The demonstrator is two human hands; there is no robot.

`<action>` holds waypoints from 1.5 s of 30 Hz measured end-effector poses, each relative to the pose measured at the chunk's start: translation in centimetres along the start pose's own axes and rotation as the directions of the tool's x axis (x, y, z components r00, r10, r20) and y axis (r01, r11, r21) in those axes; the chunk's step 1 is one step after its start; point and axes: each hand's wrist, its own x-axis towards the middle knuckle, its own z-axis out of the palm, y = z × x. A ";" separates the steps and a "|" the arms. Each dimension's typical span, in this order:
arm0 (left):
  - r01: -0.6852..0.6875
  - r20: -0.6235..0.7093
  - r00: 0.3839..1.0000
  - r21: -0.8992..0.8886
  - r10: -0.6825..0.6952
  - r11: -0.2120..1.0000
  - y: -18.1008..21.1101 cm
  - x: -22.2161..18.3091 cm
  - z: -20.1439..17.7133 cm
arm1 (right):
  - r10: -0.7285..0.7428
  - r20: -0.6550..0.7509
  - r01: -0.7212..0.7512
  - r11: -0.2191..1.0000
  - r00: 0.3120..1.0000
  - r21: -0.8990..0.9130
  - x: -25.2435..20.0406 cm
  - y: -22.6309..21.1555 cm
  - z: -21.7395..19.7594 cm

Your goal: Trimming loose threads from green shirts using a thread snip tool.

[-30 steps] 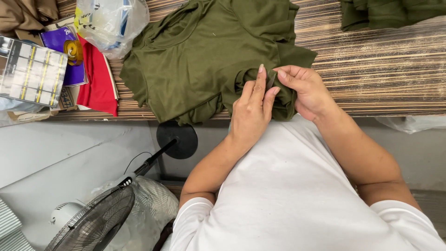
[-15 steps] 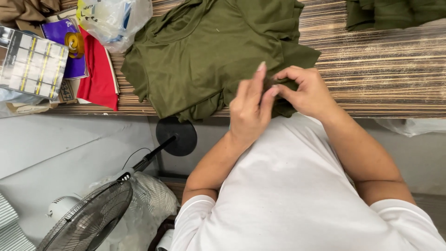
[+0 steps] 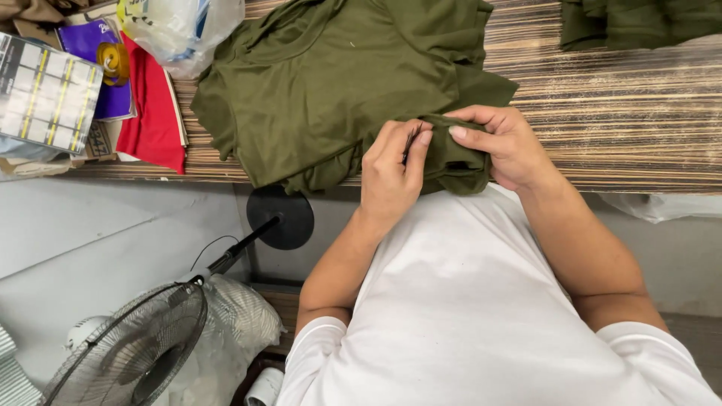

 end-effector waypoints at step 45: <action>-0.112 0.132 0.988 0.265 0.079 0.958 -0.1 -2.6 1.1 | 0.118 0.014 -0.118 0.981 0.993 0.155 -0.4 0.1 -0.4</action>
